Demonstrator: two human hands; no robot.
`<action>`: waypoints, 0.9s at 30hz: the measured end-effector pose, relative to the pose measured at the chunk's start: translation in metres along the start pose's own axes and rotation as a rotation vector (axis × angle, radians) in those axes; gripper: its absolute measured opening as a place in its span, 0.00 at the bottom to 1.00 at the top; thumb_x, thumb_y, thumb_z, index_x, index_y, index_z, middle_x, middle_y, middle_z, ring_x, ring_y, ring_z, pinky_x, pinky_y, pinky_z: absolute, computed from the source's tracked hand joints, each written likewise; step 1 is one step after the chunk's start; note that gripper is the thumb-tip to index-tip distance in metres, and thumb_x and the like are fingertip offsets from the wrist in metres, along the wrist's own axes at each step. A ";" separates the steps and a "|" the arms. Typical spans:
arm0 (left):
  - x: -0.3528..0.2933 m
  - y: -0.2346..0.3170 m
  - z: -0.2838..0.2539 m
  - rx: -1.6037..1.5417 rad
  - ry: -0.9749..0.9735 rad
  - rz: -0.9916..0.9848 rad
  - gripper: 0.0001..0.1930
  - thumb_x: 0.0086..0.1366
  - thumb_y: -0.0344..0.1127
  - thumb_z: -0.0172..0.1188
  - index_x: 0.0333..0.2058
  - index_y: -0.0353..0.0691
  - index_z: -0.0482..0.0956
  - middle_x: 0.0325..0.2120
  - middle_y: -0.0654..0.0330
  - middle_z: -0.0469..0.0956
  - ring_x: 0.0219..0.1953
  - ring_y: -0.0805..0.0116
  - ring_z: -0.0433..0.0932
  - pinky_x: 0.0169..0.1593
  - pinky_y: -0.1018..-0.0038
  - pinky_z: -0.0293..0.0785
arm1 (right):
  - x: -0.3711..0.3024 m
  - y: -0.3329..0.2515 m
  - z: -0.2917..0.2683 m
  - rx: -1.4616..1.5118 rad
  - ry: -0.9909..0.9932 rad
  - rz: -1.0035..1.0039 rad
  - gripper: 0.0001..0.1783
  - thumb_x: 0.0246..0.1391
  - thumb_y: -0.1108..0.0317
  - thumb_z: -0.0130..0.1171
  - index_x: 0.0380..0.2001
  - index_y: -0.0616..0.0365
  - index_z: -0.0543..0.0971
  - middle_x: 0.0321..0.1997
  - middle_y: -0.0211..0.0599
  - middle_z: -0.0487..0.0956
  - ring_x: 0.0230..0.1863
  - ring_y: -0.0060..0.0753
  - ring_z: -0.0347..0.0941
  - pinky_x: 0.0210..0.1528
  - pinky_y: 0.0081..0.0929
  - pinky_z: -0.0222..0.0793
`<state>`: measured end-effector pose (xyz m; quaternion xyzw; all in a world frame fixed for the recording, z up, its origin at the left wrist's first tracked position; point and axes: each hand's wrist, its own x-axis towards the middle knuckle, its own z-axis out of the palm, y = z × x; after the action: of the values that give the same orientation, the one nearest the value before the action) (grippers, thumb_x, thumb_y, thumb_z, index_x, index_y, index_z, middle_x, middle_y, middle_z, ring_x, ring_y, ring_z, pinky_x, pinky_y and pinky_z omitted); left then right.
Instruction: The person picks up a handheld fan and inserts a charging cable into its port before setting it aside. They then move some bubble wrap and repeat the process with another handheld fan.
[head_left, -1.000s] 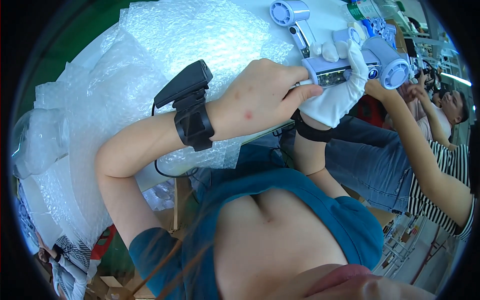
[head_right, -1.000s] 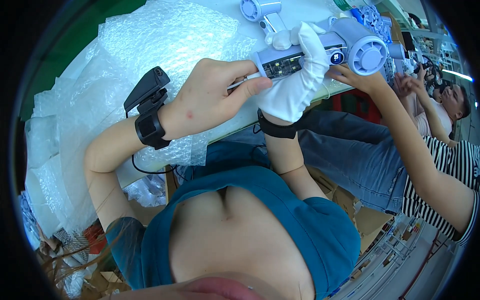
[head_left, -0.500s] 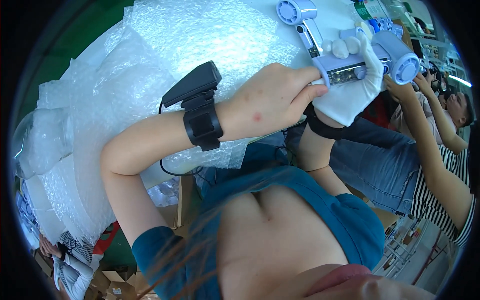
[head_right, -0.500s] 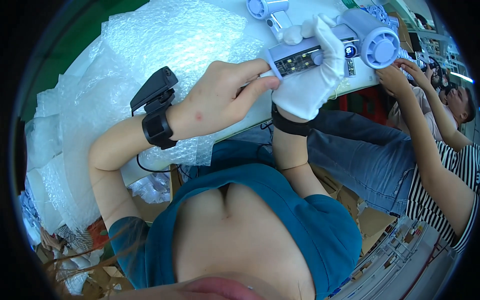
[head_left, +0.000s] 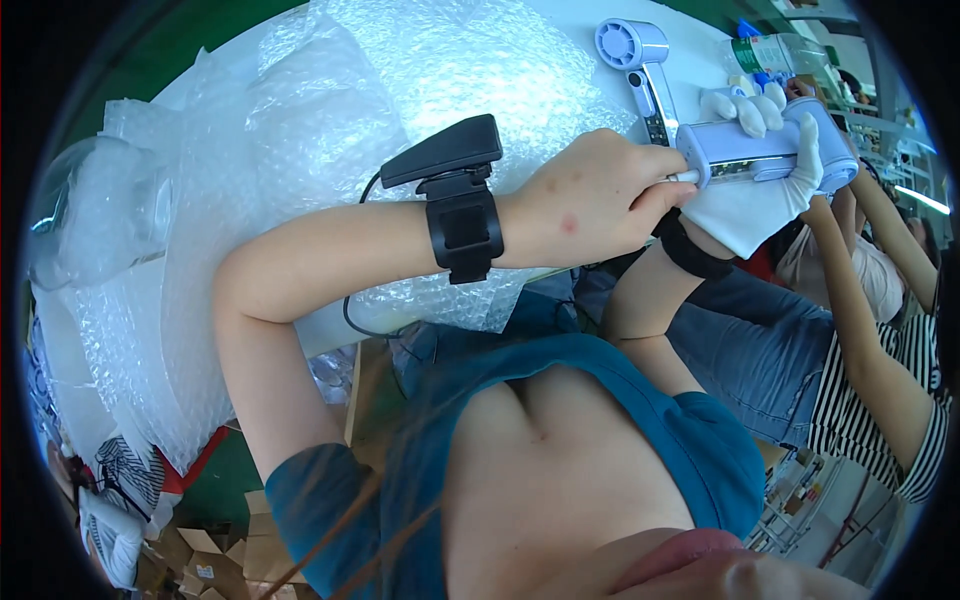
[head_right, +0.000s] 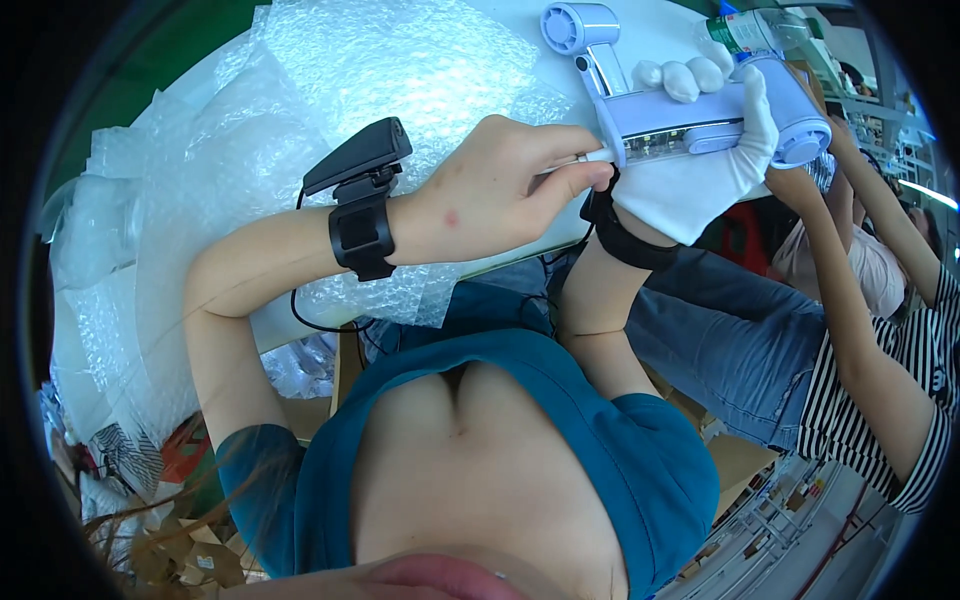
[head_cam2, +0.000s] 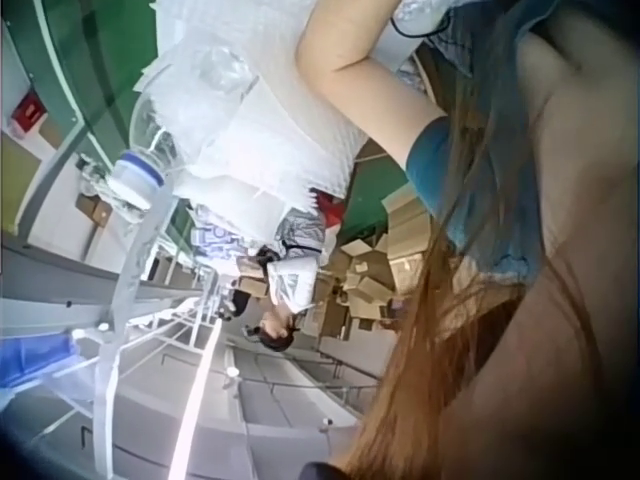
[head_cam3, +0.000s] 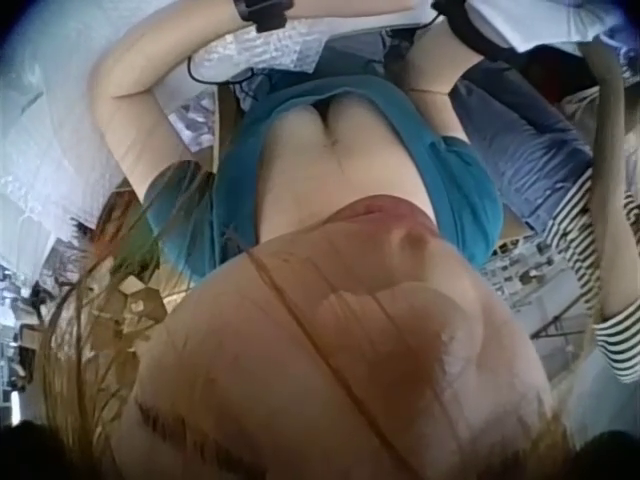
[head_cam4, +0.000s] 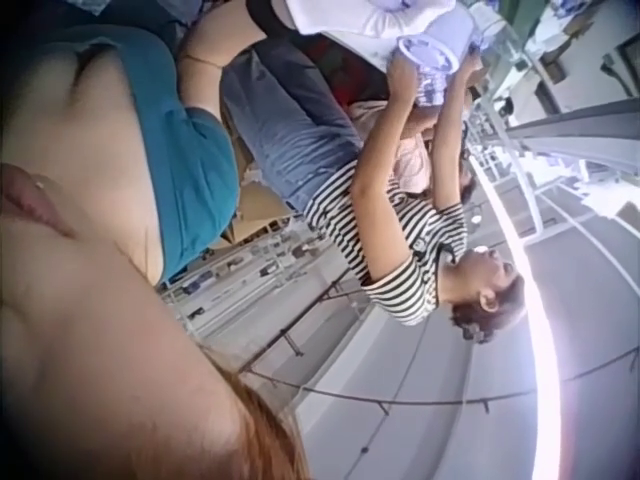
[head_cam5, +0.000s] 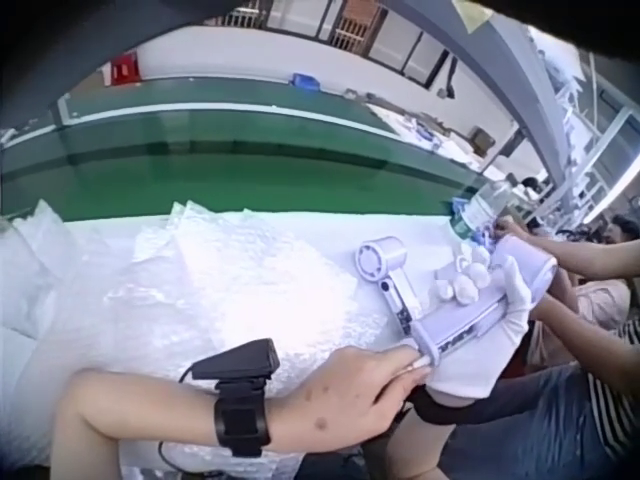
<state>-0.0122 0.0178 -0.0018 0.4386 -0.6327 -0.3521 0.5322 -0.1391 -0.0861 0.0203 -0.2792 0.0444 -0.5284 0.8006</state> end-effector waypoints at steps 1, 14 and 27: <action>-0.001 -0.001 0.000 -0.034 0.023 -0.011 0.11 0.59 0.35 0.51 0.24 0.34 0.74 0.14 0.47 0.70 0.18 0.47 0.69 0.22 0.63 0.63 | 0.002 -0.001 -0.001 0.021 0.009 0.019 0.12 0.50 0.64 0.53 0.34 0.62 0.70 0.25 0.31 0.70 0.26 0.28 0.66 0.37 0.31 0.59; -0.021 0.009 -0.006 0.062 0.033 0.099 0.08 0.58 0.32 0.52 0.27 0.34 0.76 0.18 0.55 0.76 0.19 0.61 0.75 0.21 0.74 0.69 | 0.005 0.004 0.017 0.064 -0.088 0.120 0.20 0.48 0.66 0.54 0.41 0.68 0.64 0.25 0.30 0.67 0.27 0.25 0.63 0.38 0.29 0.57; -0.057 0.014 0.003 0.287 -0.374 0.467 0.07 0.59 0.36 0.52 0.26 0.40 0.69 0.11 0.58 0.69 0.16 0.60 0.72 0.18 0.71 0.66 | -0.038 -0.026 0.032 -0.611 0.152 -0.182 0.19 0.49 0.66 0.53 0.40 0.67 0.66 0.28 0.37 0.72 0.33 0.31 0.71 0.37 0.32 0.67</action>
<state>-0.0151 0.0760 -0.0109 0.2799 -0.8462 -0.2022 0.4059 -0.1653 -0.0478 0.0516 -0.4690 0.2353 -0.5795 0.6236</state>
